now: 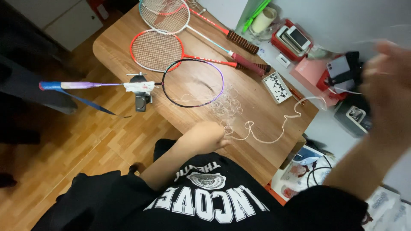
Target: The recorder is preparing and threading string through a badminton racket frame held by a clamp.
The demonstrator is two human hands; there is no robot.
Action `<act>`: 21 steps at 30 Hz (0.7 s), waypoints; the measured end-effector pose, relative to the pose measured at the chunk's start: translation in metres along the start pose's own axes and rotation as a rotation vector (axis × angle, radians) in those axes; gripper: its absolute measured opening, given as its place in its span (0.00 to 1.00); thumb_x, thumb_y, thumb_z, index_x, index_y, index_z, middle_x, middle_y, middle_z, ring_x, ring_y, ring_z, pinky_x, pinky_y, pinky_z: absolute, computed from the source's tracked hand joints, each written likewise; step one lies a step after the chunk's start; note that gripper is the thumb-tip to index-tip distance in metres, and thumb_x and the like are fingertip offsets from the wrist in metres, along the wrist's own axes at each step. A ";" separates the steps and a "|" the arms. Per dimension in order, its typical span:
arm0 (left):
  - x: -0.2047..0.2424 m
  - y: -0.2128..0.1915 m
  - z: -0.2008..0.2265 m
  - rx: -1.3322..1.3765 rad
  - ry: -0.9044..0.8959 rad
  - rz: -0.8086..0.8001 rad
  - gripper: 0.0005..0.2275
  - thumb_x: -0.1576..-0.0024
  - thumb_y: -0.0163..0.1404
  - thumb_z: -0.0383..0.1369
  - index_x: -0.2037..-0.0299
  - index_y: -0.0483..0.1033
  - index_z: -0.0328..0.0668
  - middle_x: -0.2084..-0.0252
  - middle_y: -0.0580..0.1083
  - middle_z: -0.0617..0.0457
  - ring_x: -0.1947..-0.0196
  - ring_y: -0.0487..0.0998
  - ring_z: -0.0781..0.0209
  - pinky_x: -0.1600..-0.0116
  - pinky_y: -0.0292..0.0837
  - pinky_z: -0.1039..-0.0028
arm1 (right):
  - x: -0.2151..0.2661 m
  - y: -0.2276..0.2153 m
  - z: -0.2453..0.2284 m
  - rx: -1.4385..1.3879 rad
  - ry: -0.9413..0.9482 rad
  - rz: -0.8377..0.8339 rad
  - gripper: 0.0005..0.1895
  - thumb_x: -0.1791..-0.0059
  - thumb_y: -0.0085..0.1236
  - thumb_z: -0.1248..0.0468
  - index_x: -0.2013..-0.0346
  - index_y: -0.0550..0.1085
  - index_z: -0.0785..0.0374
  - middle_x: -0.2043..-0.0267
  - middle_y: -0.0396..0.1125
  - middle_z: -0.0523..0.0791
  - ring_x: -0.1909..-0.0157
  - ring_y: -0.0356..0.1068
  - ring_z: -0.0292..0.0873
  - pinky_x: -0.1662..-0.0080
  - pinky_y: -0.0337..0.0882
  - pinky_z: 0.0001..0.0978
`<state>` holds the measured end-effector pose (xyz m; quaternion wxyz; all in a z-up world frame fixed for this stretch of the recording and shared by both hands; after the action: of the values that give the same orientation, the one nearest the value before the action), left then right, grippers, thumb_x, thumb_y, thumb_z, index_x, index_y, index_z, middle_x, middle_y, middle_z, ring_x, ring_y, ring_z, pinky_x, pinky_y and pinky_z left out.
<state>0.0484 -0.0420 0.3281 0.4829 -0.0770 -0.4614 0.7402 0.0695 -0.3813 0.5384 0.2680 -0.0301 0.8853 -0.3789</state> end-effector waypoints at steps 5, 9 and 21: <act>0.043 -0.053 0.027 0.076 0.055 0.335 0.16 0.36 0.45 0.38 0.70 0.77 0.33 0.67 0.78 0.44 0.71 0.77 0.40 0.63 0.73 0.57 | -0.017 0.078 0.026 -0.867 0.109 -0.158 0.49 0.45 0.50 0.71 0.16 0.40 0.40 0.55 0.73 0.48 0.75 0.65 0.28 0.77 0.59 0.15; 0.107 -0.085 0.042 0.020 0.279 0.406 0.12 0.43 0.53 0.36 0.55 0.75 0.38 0.43 0.72 0.48 0.46 0.70 0.47 0.43 0.68 0.61 | -0.026 0.106 -0.001 -1.066 0.101 -0.267 0.39 0.42 0.44 0.64 0.18 0.44 0.51 0.66 0.68 0.40 0.74 0.59 0.27 0.73 0.54 0.13; 0.156 -0.098 -0.004 0.229 0.403 1.466 0.14 0.39 0.38 0.33 0.73 0.73 0.37 0.65 0.72 0.48 0.66 0.80 0.54 0.62 0.77 0.70 | -0.036 0.125 -0.001 -1.020 0.040 -0.252 0.42 0.49 0.49 0.71 0.21 0.48 0.60 0.74 0.61 0.35 0.76 0.51 0.27 0.73 0.47 0.15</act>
<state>0.0323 0.0941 0.4514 -0.0513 -0.4459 -0.1160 0.8860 0.1182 -0.2823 0.4697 0.1545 -0.2557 0.9518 0.0702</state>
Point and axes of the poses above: each hand's wrist, its own x-axis away from the middle knuckle, its own y-axis out of the palm, z = x × y, the point moved 2 cm from there along -x, towards the middle knuckle
